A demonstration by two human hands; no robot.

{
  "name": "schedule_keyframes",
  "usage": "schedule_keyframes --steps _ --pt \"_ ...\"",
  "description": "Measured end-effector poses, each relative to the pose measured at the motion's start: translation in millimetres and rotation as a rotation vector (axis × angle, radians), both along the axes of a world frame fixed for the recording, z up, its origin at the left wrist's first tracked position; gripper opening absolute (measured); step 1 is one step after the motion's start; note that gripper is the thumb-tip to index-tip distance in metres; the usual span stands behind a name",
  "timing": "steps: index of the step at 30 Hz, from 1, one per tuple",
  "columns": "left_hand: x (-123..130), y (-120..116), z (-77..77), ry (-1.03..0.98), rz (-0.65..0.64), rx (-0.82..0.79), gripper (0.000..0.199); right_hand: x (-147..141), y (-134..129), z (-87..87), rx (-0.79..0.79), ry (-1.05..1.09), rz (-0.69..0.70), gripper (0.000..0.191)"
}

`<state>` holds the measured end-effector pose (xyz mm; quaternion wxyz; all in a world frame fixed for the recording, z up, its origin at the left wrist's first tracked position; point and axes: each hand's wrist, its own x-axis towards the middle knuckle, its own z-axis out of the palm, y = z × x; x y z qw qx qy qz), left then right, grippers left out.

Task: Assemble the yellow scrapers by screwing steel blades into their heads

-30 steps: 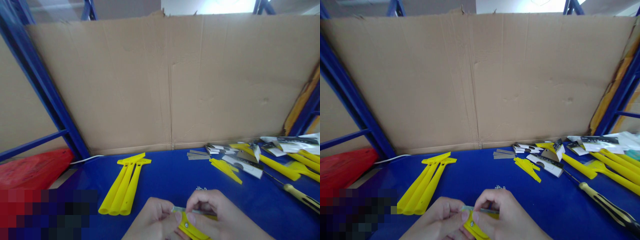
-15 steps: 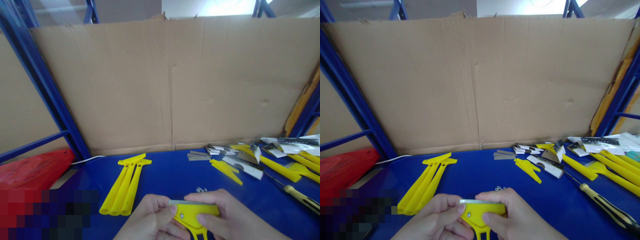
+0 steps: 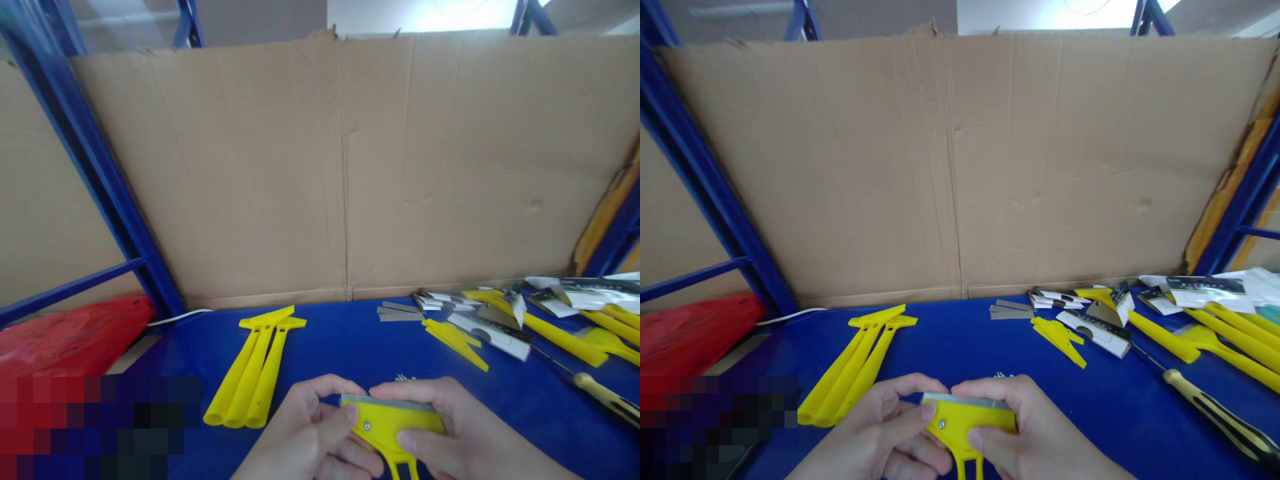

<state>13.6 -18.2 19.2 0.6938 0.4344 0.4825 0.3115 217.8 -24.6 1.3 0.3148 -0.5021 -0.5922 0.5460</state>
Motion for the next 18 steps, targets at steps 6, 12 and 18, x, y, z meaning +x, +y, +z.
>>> schedule_keyframes --steps 6,12,18 --pt "3 3 -1.3 0.016 -0.002 0.037 0.049 -7 0 -2.1 -0.042 0.04 -0.051 0.054" --pt "1 3 -0.5 0.006 0.005 -0.025 0.046 -9 -1 0.3 -0.053 0.077 -0.037 0.054" --pt "1 3 8.1 -0.007 -0.079 -0.095 0.047 -10 -2 7.7 -0.077 0.053 -0.025 0.052"
